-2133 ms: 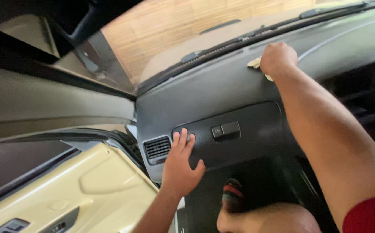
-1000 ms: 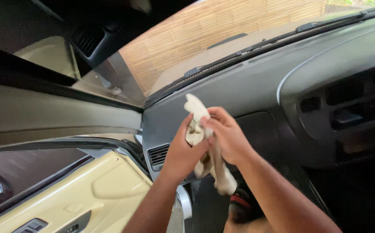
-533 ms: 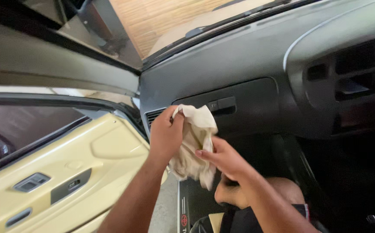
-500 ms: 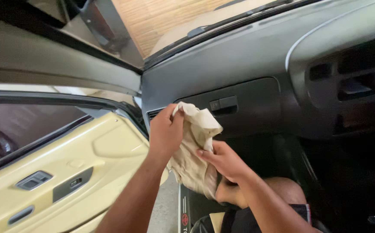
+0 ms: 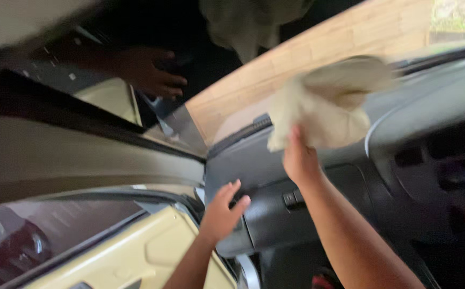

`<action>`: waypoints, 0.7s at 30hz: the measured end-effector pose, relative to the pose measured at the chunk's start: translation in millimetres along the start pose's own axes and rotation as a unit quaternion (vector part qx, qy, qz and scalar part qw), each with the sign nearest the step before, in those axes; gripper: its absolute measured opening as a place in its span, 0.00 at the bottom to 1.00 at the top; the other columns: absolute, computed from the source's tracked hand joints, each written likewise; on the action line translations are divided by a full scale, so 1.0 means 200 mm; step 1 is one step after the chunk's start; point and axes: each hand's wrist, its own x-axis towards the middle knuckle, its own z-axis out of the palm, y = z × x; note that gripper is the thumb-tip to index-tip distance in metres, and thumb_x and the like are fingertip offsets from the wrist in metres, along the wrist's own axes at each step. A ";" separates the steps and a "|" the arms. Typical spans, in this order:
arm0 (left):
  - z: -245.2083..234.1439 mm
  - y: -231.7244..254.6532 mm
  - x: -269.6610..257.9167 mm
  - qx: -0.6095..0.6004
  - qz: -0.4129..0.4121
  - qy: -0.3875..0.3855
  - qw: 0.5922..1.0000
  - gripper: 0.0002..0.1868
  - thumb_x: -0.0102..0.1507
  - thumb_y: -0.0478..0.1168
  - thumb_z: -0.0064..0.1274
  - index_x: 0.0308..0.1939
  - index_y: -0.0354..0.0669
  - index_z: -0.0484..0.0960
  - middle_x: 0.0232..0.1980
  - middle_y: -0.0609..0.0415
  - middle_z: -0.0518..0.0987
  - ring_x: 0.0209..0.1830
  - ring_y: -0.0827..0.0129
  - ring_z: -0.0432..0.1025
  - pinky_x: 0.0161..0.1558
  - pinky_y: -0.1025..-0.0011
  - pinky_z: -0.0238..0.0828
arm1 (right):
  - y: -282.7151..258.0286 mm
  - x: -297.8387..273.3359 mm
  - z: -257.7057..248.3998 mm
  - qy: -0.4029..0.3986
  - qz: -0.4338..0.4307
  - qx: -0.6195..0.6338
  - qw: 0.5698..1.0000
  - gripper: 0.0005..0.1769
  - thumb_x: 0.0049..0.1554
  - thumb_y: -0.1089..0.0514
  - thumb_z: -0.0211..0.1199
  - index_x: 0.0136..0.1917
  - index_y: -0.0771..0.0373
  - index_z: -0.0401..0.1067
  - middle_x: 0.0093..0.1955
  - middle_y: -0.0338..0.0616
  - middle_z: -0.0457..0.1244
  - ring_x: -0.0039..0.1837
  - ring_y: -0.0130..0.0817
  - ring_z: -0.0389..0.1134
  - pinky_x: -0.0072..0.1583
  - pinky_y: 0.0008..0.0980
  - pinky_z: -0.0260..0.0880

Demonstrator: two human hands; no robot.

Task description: The person wipes the car dashboard, glove box, and interior window trim using a cloth.

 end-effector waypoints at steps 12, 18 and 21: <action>-0.06 0.14 -0.03 -0.046 -0.096 -0.080 0.991 0.27 0.59 0.49 0.51 0.61 0.46 0.79 0.68 0.44 0.78 0.69 0.50 0.71 0.68 0.61 0.67 | -0.94 0.58 0.38 -0.142 0.236 0.056 0.960 0.21 0.62 0.47 0.56 0.62 0.61 0.73 0.62 0.59 0.67 0.65 0.61 0.65 0.68 0.53 0.61; 0.01 0.05 -0.02 0.021 -0.027 -0.017 0.999 0.34 0.57 0.43 0.54 0.69 0.47 0.73 0.76 0.40 0.63 0.77 0.45 0.55 0.72 0.55 0.52 | -0.42 0.63 0.63 0.081 0.394 0.204 0.892 0.28 0.69 0.53 0.50 0.76 0.73 0.57 0.77 0.68 0.50 0.78 0.64 0.46 0.74 0.55 0.40; 0.06 0.03 -0.02 0.048 -0.026 -0.033 0.998 0.35 0.56 0.44 0.55 0.69 0.51 0.74 0.76 0.38 0.59 0.77 0.43 0.52 0.72 0.53 0.50 | -0.07 0.75 0.70 0.187 0.419 0.257 0.851 0.30 0.70 0.53 0.47 0.79 0.72 0.55 0.77 0.66 0.53 0.78 0.58 0.52 0.75 0.46 0.48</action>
